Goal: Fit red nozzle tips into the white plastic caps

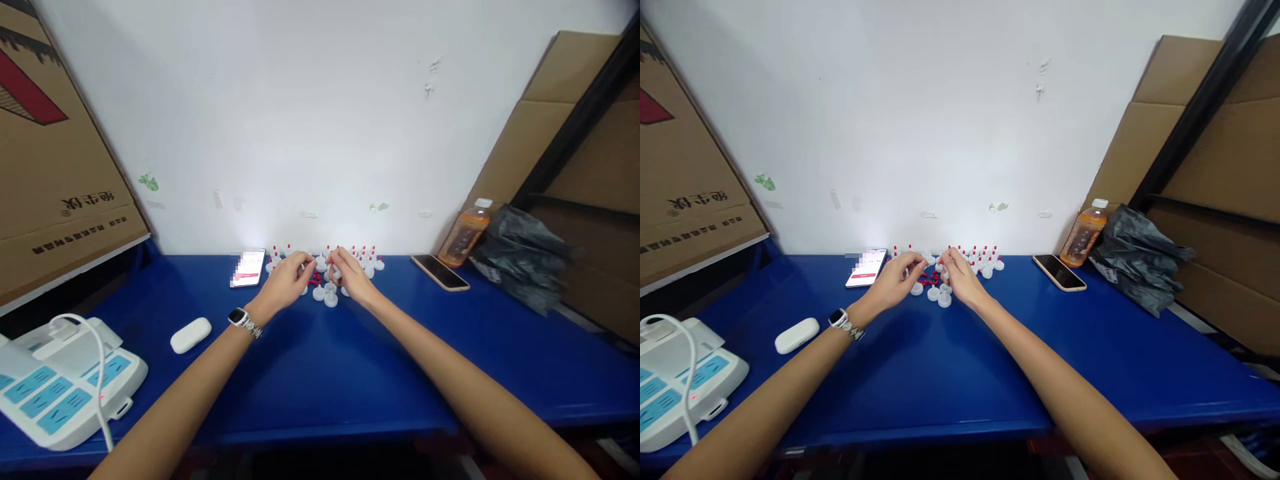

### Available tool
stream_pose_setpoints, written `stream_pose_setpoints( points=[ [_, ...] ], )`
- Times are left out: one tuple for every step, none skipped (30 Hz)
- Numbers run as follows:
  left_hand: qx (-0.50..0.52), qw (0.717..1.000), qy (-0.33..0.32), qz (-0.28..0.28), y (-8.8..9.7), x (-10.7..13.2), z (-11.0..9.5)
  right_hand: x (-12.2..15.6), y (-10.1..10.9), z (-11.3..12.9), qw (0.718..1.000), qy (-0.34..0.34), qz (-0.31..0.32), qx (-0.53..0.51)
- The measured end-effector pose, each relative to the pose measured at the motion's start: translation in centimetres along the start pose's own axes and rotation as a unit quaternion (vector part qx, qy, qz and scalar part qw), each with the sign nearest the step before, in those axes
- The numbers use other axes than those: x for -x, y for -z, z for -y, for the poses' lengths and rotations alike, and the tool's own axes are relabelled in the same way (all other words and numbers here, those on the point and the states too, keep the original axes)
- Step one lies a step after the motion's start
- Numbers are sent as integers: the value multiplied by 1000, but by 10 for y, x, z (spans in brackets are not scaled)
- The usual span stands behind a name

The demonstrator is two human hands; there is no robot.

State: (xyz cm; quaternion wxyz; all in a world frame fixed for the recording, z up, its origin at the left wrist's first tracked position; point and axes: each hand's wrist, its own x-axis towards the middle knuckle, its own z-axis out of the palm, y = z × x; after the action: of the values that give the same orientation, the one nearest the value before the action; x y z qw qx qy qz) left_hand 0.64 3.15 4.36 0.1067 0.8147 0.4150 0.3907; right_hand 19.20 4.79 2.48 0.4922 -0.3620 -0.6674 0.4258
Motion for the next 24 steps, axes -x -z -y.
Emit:
stream_pose_setpoints(
  points=[
    [16,1000,-3,9,-5,-4,-4,3,0,1,1000,-9,5,-20],
    [31,999,-5,18,-10,-7,-8,5,-1,3,999,-18,5,-42],
    [41,999,-7,24,-15,-9,-11,7,-1,5,998,-28,0,-65],
    [47,998,-10,28,-19,-10,-14,8,-2,6,996,-36,-5,-84],
    [48,998,-16,32,-22,-10,-16,8,-3,7,994,-42,-10,-99],
    [45,998,-26,38,-25,-8,-17,9,-4,8,993,-47,-13,-109],
    [40,997,-39,44,-26,-6,-18,10,-5,7,992,-51,-14,-112],
    [36,997,-54,52,-28,-3,-18,10,-6,7,992,-53,-15,-112],
    [37,995,-67,57,-28,-1,-18,10,-7,6,992,-53,-18,-110],
    [42,995,-76,58,-29,1,-17,11,-9,5,993,-49,-20,-107],
    [51,994,-78,54,-30,3,-16,11,-10,5,994,-40,-23,-98],
    [61,994,-71,46,-31,4,-16,12,-12,6,996,-23,-30,-79],
    [75,995,-58,35,-33,4,-15,13,-14,8,998,0,-37,-47],
    [90,995,-39,22,-34,4,-15,14,-16,11,999,28,-46,-2],
    [105,994,-18,9,-36,3,-15,15,-17,14,996,54,-55,52],
    [119,993,0,0,-37,2,-14,16,-18,18,989,76,-64,108],
    [132,991,19,-10,-37,0,-13,17,-17,21,981,92,-70,158],
    [144,988,40,-25,-36,-2,-12,18,-16,24,972,101,-72,198],
    [152,985,64,-45,-32,-5,-9,18,-14,26,966,105,-74,225],
    [154,982,91,-69,-27,-7,-5,19,-10,26,961,106,-76,243],
    [154,975,124,-103,-21,-8,0,19,-6,26,958,105,-79,254],
    [144,970,149,-127,-14,-9,6,18,-1,24,957,101,-84,260],
    [124,970,157,-138,-8,-10,12,17,4,21,957,92,-89,262],
    [97,976,148,-131,-3,-10,18,16,9,18,958,79,-93,259]
  ],
)
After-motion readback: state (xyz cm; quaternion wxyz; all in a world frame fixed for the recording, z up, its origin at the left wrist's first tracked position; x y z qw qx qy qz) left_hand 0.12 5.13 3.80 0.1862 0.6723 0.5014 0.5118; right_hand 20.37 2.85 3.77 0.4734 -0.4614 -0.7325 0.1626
